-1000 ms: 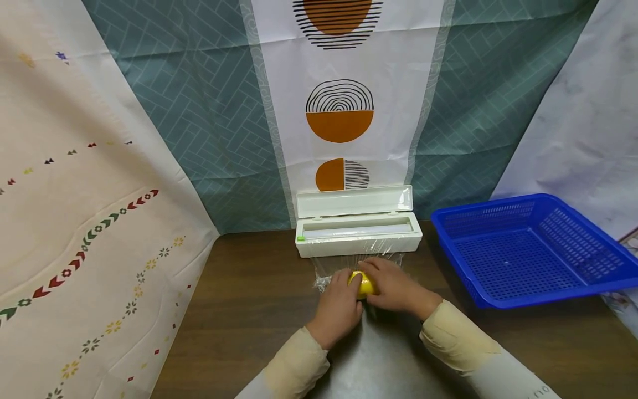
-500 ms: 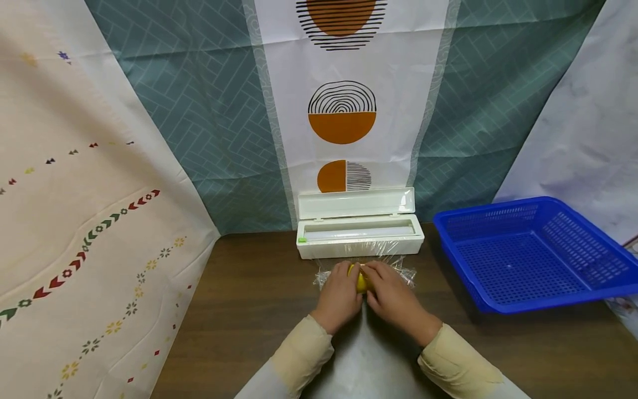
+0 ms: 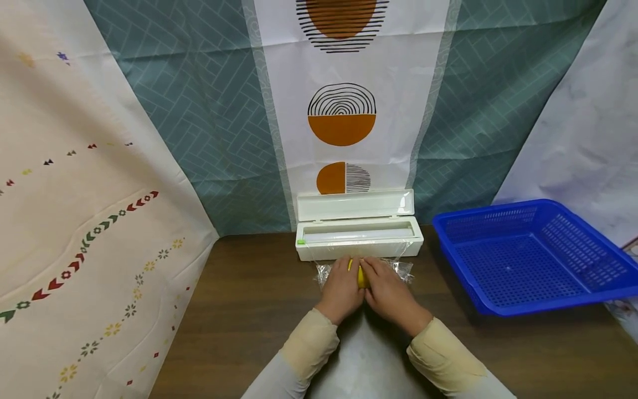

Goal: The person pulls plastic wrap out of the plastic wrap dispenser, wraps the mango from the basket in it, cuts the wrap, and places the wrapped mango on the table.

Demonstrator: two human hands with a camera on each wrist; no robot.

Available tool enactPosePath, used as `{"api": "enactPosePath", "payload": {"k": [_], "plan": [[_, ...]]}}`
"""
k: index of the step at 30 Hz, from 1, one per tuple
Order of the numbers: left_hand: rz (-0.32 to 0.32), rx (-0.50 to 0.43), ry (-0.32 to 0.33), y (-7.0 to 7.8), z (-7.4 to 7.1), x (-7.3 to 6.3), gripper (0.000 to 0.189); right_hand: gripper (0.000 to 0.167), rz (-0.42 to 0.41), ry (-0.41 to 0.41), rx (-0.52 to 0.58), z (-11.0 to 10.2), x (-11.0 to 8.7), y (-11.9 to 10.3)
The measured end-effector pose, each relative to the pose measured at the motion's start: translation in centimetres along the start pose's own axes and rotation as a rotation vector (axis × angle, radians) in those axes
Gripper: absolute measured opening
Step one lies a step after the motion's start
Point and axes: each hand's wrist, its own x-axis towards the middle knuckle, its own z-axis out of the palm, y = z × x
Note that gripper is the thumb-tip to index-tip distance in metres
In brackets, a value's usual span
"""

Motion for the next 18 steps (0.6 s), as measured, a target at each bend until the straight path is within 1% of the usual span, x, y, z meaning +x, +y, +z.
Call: {"api": "enactPosePath", "payload": {"k": [3,5,10,13,18], "plan": [[-0.024,-0.046,0.002,-0.1,0.3,0.2,0.065,0.061,0.008,0.013,-0.003,0.2,0.4,0.1],[-0.033,-0.063,0.027,-0.1,0.4,0.3,0.062,0.060,0.020,0.020,-0.001,0.2,0.6,0.2],[-0.005,-0.021,0.144,0.3,0.5,0.1,0.053,0.056,0.064,0.018,0.028,0.6,1.1,0.4],[-0.015,-0.012,0.196,0.4,0.6,0.1,0.048,0.053,0.084,0.016,0.049,0.9,1.2,0.5],[-0.040,-0.044,0.199,0.6,0.8,0.3,0.046,0.051,0.125,0.026,0.105,1.3,1.4,0.8]]}}
